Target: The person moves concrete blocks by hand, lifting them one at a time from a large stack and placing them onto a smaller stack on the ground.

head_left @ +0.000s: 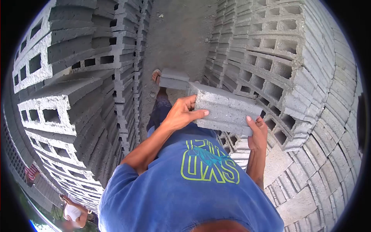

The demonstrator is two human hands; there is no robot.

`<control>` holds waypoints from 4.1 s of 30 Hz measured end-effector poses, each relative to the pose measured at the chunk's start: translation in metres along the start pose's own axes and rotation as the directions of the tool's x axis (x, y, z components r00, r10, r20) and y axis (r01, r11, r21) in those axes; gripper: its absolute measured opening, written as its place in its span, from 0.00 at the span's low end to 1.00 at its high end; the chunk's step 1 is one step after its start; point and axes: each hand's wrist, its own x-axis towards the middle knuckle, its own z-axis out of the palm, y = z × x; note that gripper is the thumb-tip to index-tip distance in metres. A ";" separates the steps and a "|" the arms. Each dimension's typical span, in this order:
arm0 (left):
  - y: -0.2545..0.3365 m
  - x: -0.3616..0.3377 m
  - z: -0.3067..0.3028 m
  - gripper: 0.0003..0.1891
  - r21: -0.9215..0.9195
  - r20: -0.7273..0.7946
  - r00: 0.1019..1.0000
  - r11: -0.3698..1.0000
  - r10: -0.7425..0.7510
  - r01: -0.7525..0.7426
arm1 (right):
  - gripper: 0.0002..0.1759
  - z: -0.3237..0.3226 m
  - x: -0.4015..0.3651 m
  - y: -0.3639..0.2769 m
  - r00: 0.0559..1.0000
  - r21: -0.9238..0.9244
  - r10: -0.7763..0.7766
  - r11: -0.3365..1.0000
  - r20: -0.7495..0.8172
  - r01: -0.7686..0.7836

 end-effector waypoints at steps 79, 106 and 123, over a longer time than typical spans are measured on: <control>-0.018 0.176 0.192 0.15 0.200 0.118 0.988 0.977 -0.098 0.073 | 0.39 -0.177 0.097 -0.122 0.947 -0.340 -0.321 0.893 -0.018 0.296; 0.096 0.079 -0.012 0.21 0.221 -0.087 0.979 0.962 0.185 -0.163 | 0.51 0.072 0.055 -0.085 0.974 -0.043 -0.221 0.974 0.047 0.223; -0.086 0.267 -0.258 0.37 0.326 -0.538 0.837 0.892 -0.098 0.314 | 0.55 0.227 0.383 0.167 0.994 -0.261 -0.110 0.960 -0.027 0.099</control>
